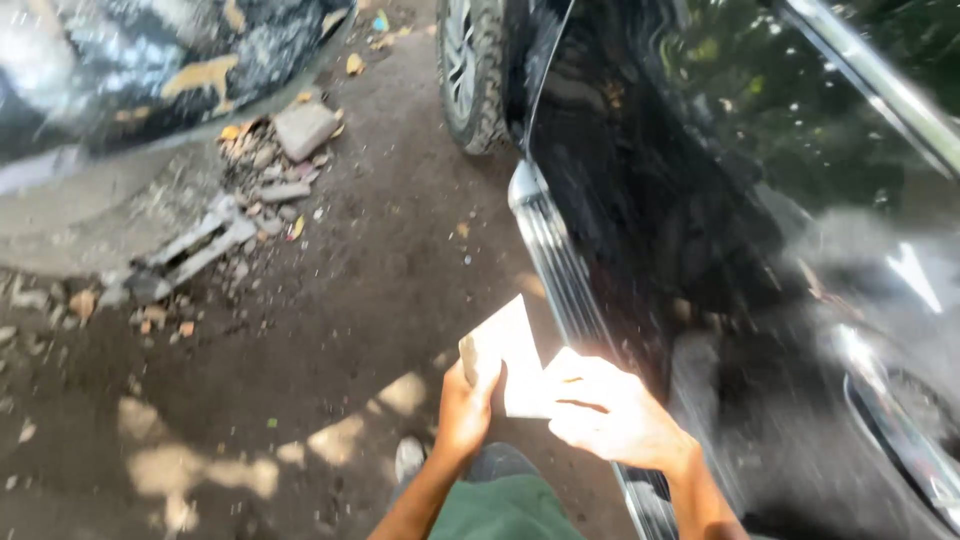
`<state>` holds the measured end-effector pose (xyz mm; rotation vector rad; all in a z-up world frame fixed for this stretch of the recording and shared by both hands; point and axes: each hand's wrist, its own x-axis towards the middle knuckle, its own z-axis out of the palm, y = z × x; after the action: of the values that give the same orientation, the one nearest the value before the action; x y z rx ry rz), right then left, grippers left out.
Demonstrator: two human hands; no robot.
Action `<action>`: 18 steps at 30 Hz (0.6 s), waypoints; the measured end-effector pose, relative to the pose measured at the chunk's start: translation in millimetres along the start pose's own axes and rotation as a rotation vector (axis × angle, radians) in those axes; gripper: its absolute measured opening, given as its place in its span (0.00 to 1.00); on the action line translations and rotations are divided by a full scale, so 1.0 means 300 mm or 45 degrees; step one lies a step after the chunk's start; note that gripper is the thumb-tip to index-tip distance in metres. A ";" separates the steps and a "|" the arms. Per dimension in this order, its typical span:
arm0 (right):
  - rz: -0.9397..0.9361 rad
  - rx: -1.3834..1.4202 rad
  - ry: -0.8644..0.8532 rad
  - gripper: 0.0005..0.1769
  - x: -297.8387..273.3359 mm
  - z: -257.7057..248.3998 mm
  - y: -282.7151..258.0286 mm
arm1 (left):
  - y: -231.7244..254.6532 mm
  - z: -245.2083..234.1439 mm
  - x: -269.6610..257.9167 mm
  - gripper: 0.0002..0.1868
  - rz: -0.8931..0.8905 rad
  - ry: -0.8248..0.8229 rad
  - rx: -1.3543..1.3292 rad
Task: The person prepares sandpaper by rubbing it against a metal block, then applies a substance from a tube onto the sandpaper. They proceed to sand the side panel and front fender of a black car using the sandpaper.
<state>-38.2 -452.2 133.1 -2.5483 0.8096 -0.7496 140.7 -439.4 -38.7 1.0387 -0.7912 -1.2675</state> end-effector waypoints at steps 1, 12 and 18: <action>0.053 0.093 -0.032 0.18 0.043 -0.013 0.047 | 0.019 0.013 0.071 0.13 -0.058 0.005 0.002; 0.382 0.427 0.372 0.20 0.173 0.030 0.675 | 0.091 0.182 0.694 0.18 -0.594 -0.114 -0.705; 0.494 0.237 0.132 0.24 0.275 -0.121 0.746 | 0.117 0.195 0.908 0.18 -0.841 -0.187 -0.471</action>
<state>-96.3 -681.4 85.6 -2.1137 1.1647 -0.7894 143.4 -718.1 -5.3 0.9354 -0.2914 -1.9826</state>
